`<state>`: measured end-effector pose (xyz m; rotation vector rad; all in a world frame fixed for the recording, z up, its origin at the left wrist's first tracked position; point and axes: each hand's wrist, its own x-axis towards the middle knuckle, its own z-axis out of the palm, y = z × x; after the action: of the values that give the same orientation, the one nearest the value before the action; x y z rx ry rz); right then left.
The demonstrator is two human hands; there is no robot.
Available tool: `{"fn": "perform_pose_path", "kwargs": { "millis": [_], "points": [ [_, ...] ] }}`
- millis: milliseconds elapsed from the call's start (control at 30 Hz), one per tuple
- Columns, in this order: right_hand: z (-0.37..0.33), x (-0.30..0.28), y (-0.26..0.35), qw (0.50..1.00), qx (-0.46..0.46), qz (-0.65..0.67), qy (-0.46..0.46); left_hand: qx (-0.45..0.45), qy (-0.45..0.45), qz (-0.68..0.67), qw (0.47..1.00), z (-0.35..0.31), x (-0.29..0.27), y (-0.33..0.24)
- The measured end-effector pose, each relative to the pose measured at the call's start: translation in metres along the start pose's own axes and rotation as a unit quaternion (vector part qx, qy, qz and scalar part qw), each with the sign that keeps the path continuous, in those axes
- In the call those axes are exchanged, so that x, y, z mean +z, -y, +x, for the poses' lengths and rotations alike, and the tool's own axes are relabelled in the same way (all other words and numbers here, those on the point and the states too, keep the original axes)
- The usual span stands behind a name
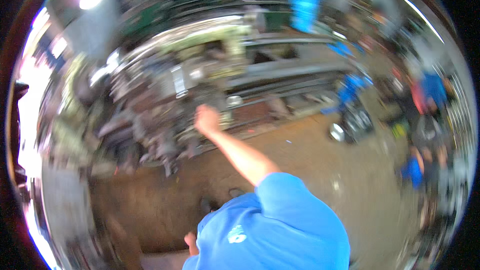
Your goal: The person operates a metal lathe in a workshop, adjusting the tool post and carriage while a cylindrical metal workpiece rotates. They use a wrench to tighten a component on the lathe and repeatedly move the tool along the workpiece. The person also briefly interacts with another worker who hands them a piece of paper.
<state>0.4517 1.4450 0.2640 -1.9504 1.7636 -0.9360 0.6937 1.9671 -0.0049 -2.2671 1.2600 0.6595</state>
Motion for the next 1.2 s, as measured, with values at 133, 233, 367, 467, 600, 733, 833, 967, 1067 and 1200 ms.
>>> {"fn": "perform_pose_path", "kwargs": {
  "millis": [133,233,367,467,600,733,833,967,1067,1200],
  "points": [
    [-0.007,-0.009,0.007,0.998,-0.023,-0.002,-0.06,0.089,-0.058,-0.065,0.992,0.054,-0.035,0.022],
    [-0.009,-0.01,0.014,0.998,-0.003,-0.021,-0.065,0.116,-0.028,-0.287,0.951,0.094,-0.059,0.034],
    [-0.012,-0.009,0.02,0.997,0.029,-0.02,-0.075,0.066,0.086,-0.469,0.876,0.123,-0.104,0.031],
    [-0.013,-0.004,0.022,0.995,0.036,-0.021,-0.093,0.049,0.171,-0.556,0.812,0.133,-0.129,0.026],
    [-0.012,0.002,0.021,0.991,0.043,-0.053,-0.112,0.259,0.131,-0.416,0.862,0.143,-0.147,0.022],
    [-0.011,0.003,0.02,0.992,0.035,-0.024,-0.12,0.284,0.122,-0.377,0.873,0.154,-0.151,0.016],
    [-0.011,0.0,0.02,0.994,0.036,0.008,-0.106,0.245,0.131,-0.336,0.9,0.162,-0.14,0.006],
    [-0.011,-0.001,0.02,0.991,0.055,0.033,-0.114,0.259,0.045,-0.242,0.934,0.17,-0.123,-0.001],
    [-0.011,0.002,0.017,0.991,0.034,0.043,-0.121,0.223,0.066,-0.273,0.934,0.168,-0.122,0.002],
    [-0.011,0.01,0.013,0.99,0.082,0.046,-0.102,0.101,0.141,-0.36,0.917,0.155,-0.141,0.0]
  ]
}}
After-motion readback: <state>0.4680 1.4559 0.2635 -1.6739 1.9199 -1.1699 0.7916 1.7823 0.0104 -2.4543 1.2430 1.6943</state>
